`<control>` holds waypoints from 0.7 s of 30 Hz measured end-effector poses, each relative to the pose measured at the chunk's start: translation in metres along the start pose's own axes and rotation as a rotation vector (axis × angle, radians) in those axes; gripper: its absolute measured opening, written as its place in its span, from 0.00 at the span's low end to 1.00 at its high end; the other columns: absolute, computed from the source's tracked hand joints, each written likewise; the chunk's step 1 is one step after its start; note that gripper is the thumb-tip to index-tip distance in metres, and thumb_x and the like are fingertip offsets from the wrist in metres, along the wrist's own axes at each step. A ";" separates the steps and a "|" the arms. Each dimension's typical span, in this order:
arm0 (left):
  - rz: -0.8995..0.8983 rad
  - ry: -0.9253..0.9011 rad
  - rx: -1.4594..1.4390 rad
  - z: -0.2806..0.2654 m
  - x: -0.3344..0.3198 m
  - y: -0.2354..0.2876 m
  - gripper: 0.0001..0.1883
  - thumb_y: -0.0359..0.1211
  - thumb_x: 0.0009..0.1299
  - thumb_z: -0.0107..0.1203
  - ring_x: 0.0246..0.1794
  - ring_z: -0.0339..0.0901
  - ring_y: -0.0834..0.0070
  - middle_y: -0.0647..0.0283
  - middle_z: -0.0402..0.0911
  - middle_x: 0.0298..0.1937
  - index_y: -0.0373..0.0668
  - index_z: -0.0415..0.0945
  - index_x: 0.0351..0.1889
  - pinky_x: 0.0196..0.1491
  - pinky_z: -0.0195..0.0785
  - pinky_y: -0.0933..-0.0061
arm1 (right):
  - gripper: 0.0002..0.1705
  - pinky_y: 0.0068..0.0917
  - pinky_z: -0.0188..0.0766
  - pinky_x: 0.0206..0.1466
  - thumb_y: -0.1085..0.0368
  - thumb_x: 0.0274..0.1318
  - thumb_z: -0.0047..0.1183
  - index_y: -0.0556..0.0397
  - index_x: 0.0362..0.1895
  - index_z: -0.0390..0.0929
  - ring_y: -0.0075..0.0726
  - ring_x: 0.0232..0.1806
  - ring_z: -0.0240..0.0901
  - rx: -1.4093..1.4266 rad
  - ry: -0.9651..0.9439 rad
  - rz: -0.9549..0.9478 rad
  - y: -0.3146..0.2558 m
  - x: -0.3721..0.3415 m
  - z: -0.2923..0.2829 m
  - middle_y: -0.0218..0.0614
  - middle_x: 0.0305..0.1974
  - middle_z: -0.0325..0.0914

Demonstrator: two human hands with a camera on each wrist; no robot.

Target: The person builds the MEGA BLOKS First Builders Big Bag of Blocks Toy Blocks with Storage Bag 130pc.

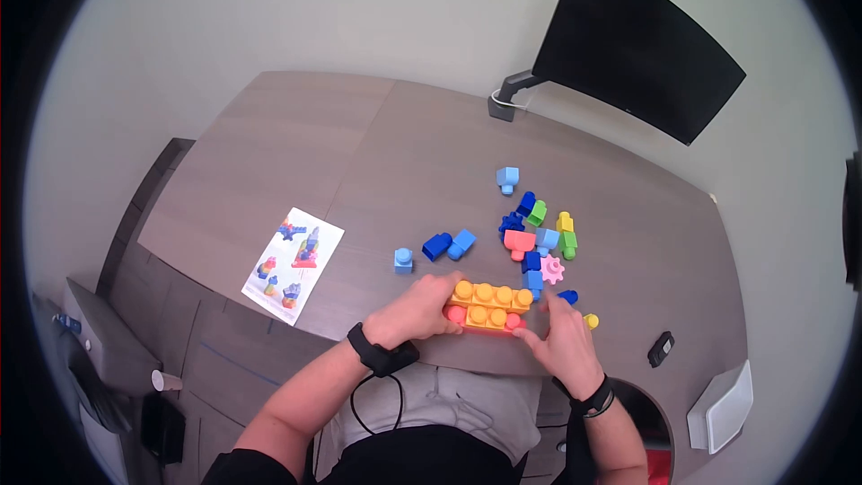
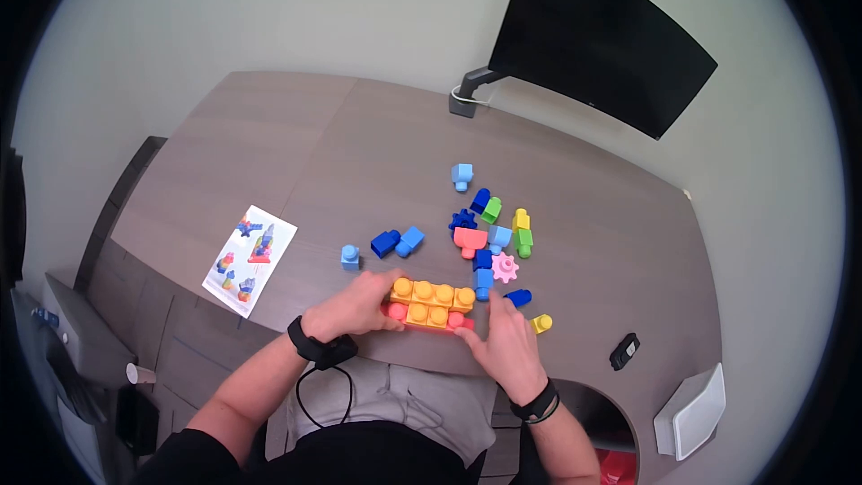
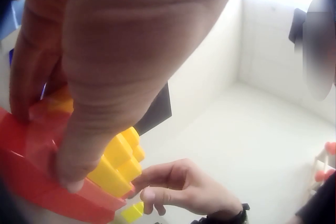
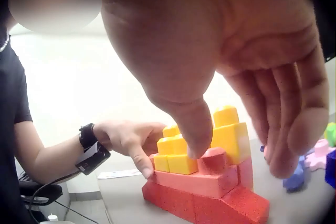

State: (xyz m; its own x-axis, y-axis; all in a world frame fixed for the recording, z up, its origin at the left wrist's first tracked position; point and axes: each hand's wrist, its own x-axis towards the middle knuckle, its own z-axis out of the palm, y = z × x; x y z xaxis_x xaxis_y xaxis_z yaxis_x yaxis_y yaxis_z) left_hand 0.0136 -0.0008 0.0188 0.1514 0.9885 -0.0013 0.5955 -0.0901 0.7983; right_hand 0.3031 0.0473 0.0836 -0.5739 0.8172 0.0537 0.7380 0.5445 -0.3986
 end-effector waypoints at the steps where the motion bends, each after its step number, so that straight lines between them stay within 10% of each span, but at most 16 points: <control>1: 0.003 -0.001 0.000 0.000 0.000 -0.001 0.42 0.33 0.60 0.87 0.59 0.89 0.40 0.39 0.91 0.55 0.36 0.77 0.71 0.60 0.84 0.50 | 0.46 0.54 0.86 0.55 0.58 0.64 0.78 0.64 0.79 0.72 0.66 0.55 0.88 0.017 0.030 -0.057 0.002 0.001 0.003 0.57 0.59 0.88; 5: 0.016 0.008 -0.022 -0.001 -0.001 0.003 0.38 0.32 0.61 0.86 0.59 0.88 0.35 0.37 0.91 0.52 0.36 0.76 0.67 0.58 0.83 0.44 | 0.58 0.54 0.86 0.59 0.60 0.65 0.75 0.61 0.91 0.55 0.65 0.62 0.86 -0.072 0.070 -0.293 0.014 0.006 0.023 0.58 0.69 0.83; 17: 0.046 -0.019 0.062 -0.007 -0.004 -0.003 0.54 0.40 0.58 0.89 0.65 0.87 0.38 0.40 0.91 0.62 0.37 0.71 0.81 0.67 0.82 0.52 | 0.57 0.51 0.87 0.58 0.67 0.63 0.75 0.53 0.91 0.58 0.60 0.52 0.91 0.250 -0.226 -0.166 0.030 0.022 -0.015 0.54 0.67 0.87; 21: 0.219 0.135 0.101 -0.033 -0.011 -0.008 0.53 0.44 0.59 0.88 0.65 0.88 0.41 0.42 0.91 0.64 0.38 0.73 0.81 0.68 0.81 0.53 | 0.44 0.51 0.86 0.62 0.68 0.62 0.74 0.53 0.82 0.74 0.60 0.54 0.91 0.152 -0.170 -0.010 0.060 0.046 -0.034 0.54 0.69 0.86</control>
State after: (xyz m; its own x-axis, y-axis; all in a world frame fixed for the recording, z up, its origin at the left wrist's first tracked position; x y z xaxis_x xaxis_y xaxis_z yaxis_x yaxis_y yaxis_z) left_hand -0.0192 -0.0068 0.0323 0.1831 0.9506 0.2506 0.6371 -0.3089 0.7062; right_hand 0.3325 0.1240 0.0931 -0.6422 0.7611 -0.0916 0.6773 0.5074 -0.5327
